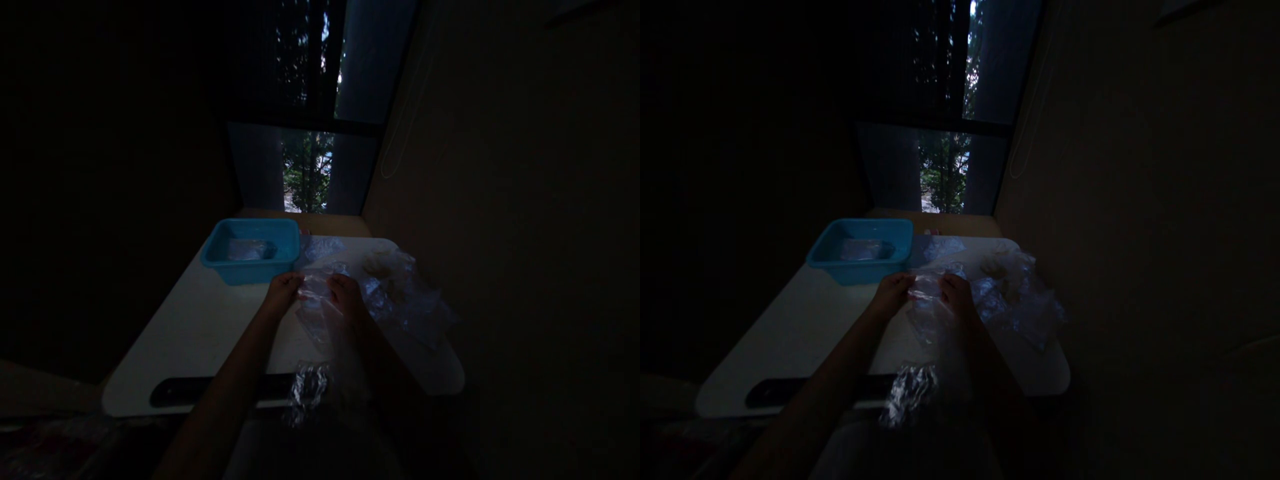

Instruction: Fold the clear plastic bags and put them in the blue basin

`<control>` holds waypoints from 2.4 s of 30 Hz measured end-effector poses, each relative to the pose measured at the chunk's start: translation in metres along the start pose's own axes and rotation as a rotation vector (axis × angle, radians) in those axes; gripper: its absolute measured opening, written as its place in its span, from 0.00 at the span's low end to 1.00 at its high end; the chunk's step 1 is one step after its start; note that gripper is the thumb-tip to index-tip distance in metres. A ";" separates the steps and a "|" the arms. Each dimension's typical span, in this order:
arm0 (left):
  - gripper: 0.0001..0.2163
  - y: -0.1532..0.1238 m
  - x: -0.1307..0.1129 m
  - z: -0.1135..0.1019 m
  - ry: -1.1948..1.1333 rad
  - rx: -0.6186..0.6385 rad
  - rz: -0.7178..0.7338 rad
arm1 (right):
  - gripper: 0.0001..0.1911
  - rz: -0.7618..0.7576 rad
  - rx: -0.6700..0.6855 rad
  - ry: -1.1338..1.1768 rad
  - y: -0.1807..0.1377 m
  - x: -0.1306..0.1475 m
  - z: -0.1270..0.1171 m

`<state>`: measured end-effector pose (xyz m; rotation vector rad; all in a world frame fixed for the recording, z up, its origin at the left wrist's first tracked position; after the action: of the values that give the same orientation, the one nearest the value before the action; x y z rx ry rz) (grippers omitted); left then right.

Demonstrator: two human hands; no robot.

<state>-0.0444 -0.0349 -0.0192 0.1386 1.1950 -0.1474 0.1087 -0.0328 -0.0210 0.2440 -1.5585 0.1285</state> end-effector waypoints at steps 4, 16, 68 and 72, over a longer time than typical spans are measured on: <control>0.13 0.000 0.002 0.003 0.064 0.035 -0.032 | 0.14 -0.001 -0.017 0.010 -0.002 0.003 0.000; 0.14 0.001 0.000 0.001 0.067 -0.002 -0.012 | 0.12 0.017 0.035 0.153 0.001 0.000 0.007; 0.14 -0.002 -0.004 0.006 0.121 0.038 -0.034 | 0.12 -0.073 0.059 0.073 0.001 0.001 0.005; 0.14 -0.003 -0.006 0.007 0.123 0.037 -0.035 | 0.11 -0.057 0.063 0.120 0.001 0.003 0.007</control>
<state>-0.0405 -0.0387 -0.0116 0.1614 1.3181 -0.1936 0.1020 -0.0335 -0.0180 0.3244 -1.4288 0.1456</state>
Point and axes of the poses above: each hand's wrist, its own y-axis towards the middle knuckle, its own z-axis out of the palm, x = y × z, the point moved 7 cm from there along y, towards the middle knuckle, and after that the axes turned 11 degrees about x, right-handed, at the moved point
